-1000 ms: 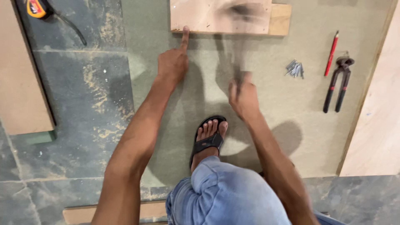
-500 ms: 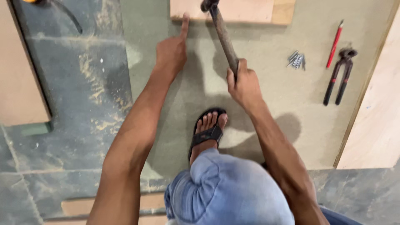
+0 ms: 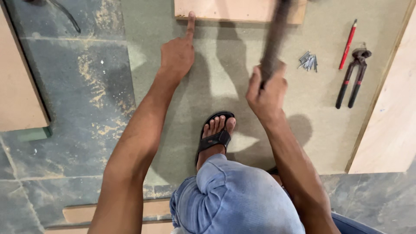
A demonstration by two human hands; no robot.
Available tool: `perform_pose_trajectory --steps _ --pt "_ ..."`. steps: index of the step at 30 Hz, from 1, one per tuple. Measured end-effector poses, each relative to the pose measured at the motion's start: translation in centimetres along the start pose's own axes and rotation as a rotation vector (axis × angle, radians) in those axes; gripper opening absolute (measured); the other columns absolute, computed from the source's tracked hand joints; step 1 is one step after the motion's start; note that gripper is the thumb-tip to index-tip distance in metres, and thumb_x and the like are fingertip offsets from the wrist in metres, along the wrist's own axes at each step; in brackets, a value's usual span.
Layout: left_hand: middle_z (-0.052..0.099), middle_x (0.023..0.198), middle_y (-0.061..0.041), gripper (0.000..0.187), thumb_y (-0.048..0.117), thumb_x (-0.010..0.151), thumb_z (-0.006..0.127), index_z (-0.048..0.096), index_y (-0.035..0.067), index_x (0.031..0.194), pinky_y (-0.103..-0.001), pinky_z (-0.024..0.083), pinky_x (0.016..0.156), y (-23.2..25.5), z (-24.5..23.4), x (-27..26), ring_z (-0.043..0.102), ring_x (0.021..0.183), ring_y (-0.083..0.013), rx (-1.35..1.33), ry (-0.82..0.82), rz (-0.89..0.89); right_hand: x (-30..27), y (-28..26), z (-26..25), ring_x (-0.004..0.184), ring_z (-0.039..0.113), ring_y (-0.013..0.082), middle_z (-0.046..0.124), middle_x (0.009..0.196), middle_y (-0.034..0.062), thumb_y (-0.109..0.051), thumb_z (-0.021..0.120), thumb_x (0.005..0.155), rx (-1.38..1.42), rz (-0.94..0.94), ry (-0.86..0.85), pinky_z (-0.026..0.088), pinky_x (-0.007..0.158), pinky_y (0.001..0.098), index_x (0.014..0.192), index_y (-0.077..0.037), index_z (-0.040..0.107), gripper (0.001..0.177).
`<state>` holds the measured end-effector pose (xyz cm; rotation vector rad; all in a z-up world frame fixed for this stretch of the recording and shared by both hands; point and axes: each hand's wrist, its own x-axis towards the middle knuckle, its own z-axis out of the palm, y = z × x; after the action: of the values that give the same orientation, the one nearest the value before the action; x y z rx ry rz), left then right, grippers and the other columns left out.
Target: The person hammers nails into a wooden board placed on the floor. They repeatedly pick up nails, position them on the board, and strike them with a hammer to secure them.
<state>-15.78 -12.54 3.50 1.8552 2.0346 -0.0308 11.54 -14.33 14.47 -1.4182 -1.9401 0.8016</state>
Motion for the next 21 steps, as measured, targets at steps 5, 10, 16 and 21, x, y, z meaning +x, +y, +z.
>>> perform_pose_trajectory --steps 5,10,16,21 --pt "0.067 0.068 -0.012 0.093 0.005 0.097 0.054 -0.002 0.019 0.169 -0.042 0.048 0.05 0.2 -1.1 -0.3 0.061 0.052 -0.0254 0.016 -0.109 -0.071 1.1 -0.3 1.6 0.059 0.065 0.0407 0.062 0.067 0.0213 -0.015 0.063 0.105 -0.345 0.012 -0.33 0.051 0.052 0.0467 0.119 0.008 0.044 0.033" --pt "0.068 0.068 -0.013 0.092 0.003 0.097 0.055 -0.004 0.015 0.167 -0.042 0.049 0.047 -0.1 -0.7 -0.6 0.061 0.05 -0.0255 0.025 -0.087 -0.034 -0.2 0.0 1.1 0.059 0.07 0.0356 0.065 0.07 0.0187 -0.013 0.059 0.106 -0.116 0.01 -0.147 0.053 0.051 0.0445 0.124 0.009 0.043 0.032" --pt "0.071 0.073 -0.016 0.095 0.006 0.095 0.057 -0.004 0.015 0.167 -0.045 0.052 0.054 -0.3 0.6 0.0 0.066 0.056 -0.0298 0.044 -0.037 -0.015 0.7 0.1 2.2 0.059 0.069 0.0407 0.064 0.069 0.0208 -0.015 0.061 0.106 -0.225 0.002 -0.245 0.053 0.052 0.0471 0.121 0.007 0.044 0.032" --pt "0.07 0.072 -0.015 0.096 0.007 0.093 0.057 -0.005 0.013 0.167 -0.044 0.052 0.055 -0.2 0.4 0.0 0.066 0.057 -0.0294 0.079 -0.011 -0.002 1.8 -0.6 1.8 0.061 0.069 0.0414 0.065 0.071 0.0226 -0.015 0.058 0.106 -0.182 0.074 -0.231 0.053 0.052 0.0475 0.123 0.007 0.045 0.03"
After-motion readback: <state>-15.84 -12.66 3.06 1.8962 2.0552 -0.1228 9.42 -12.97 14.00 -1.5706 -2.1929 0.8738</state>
